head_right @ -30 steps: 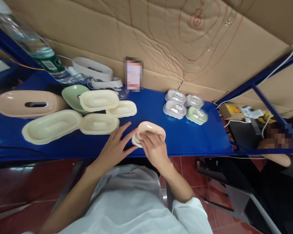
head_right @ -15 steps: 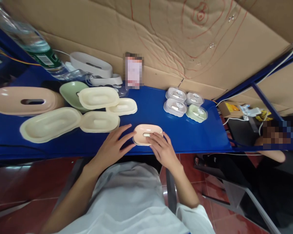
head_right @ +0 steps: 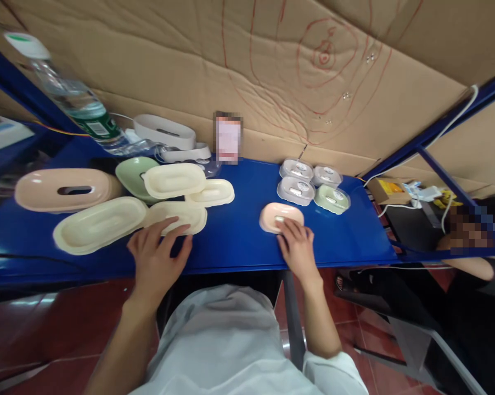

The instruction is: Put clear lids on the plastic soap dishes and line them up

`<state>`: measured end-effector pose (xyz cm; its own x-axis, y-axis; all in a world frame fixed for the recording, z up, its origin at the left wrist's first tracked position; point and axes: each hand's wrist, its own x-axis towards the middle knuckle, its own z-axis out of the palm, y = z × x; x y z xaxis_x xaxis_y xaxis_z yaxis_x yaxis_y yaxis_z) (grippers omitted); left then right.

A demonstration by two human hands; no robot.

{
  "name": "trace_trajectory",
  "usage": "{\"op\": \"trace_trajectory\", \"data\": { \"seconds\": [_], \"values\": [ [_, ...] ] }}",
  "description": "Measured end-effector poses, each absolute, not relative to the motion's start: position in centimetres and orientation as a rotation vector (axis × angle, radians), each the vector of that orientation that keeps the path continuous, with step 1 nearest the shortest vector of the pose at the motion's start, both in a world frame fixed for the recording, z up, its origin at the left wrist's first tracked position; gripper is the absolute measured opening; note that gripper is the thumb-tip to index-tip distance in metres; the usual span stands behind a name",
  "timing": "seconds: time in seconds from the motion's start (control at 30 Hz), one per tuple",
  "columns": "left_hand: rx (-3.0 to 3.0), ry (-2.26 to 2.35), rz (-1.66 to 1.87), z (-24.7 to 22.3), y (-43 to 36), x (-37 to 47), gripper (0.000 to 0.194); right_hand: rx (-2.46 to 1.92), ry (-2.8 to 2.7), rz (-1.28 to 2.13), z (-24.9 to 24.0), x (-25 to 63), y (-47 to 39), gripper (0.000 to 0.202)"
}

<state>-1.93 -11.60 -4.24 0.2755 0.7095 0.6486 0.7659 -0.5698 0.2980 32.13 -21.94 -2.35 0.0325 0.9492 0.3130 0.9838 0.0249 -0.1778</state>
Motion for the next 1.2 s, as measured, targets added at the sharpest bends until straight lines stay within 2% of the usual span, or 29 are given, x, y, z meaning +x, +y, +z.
{"op": "trace_trajectory", "data": {
  "seconds": [0.1,0.27,0.37,0.53,0.67,0.83,1.2],
  "values": [
    [-2.728,-1.201,-1.092,-3.8,-12.5,-1.1,0.033,-1.731,-2.173,0.032,0.2,28.3,-20.1,0.047],
    [-2.931,-1.029,-0.961,-4.1,-13.0,0.7,0.031,-1.515,-2.248,-0.008,5.1,26.2,-11.9,0.043],
    [-2.917,-1.022,-1.002,-4.4,-12.9,1.1,0.029,-1.404,-2.378,0.061,6.5,24.2,-4.2,0.041],
    [-2.788,-1.016,-1.265,-4.3,-13.2,-0.1,0.031,-1.537,-2.515,-0.074,5.7,20.0,4.3,0.032],
    [-2.601,-1.179,-1.443,-4.1,-13.0,-1.8,0.037,-1.533,-2.519,-0.047,3.9,20.0,4.9,0.035],
    [-2.712,-1.153,-1.265,-4.1,-12.6,-1.5,0.035,-1.463,-2.557,0.167,2.3,22.3,4.5,0.053],
    [-2.891,-1.006,-1.129,-4.1,-13.2,0.4,0.029,-1.578,-2.494,0.055,0.2,28.5,0.0,0.046]
  ]
}}
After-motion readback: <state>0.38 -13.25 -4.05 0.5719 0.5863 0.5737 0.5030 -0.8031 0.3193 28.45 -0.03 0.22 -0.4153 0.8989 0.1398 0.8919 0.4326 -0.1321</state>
